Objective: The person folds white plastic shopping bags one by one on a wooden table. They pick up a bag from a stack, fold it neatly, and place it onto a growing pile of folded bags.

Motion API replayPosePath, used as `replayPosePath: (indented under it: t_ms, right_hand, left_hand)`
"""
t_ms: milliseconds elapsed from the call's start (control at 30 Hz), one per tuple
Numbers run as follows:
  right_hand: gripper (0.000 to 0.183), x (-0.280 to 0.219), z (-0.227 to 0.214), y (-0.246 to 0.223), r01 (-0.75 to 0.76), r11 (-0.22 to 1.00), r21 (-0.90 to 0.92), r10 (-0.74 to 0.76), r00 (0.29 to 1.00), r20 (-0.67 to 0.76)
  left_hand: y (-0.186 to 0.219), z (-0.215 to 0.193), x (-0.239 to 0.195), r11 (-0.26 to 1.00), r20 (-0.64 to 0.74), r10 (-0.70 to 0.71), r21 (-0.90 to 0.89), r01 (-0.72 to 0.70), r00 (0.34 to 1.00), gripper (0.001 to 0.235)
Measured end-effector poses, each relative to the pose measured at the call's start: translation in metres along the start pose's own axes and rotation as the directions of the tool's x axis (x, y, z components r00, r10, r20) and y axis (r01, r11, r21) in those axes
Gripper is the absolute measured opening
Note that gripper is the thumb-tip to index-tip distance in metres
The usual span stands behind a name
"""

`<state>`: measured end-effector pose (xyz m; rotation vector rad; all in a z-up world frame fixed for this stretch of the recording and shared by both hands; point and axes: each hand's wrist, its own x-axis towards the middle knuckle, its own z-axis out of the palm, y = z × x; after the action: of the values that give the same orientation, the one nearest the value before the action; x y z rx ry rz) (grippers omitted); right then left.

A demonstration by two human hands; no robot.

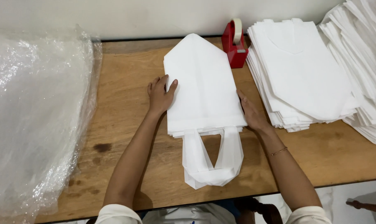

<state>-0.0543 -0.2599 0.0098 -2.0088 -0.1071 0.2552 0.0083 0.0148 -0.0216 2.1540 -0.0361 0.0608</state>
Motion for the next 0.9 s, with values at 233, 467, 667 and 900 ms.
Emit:
replayPosePath:
  t_ms: [233,467,667,900]
  right_hand:
    - [0.068,-0.005,-0.001,-0.011,-0.024,0.999,-0.035,0.025,1.000,0.013]
    - [0.067,-0.003,-0.001,-0.007,-0.035,0.999,-0.039,0.035,0.999,0.005]
    - [0.067,-0.002,-0.003,-0.004,0.005,0.999,-0.044,-0.003,1.000,0.029]
    - [0.065,0.001,-0.004,0.002,0.029,0.998,-0.055,-0.027,0.999,0.038]
  left_hand:
    - [0.000,0.003,-0.001,0.998,0.007,0.042,0.038,-0.042,0.999,0.065]
    - [0.003,0.001,-0.001,0.995,0.035,0.038,0.086,-0.040,0.999,0.065]
    - [0.009,-0.002,-0.003,0.996,0.026,0.035,0.076,-0.037,0.999,0.066]
    - [0.007,-0.001,-0.003,0.995,0.013,0.055,0.077,-0.056,0.998,0.065]
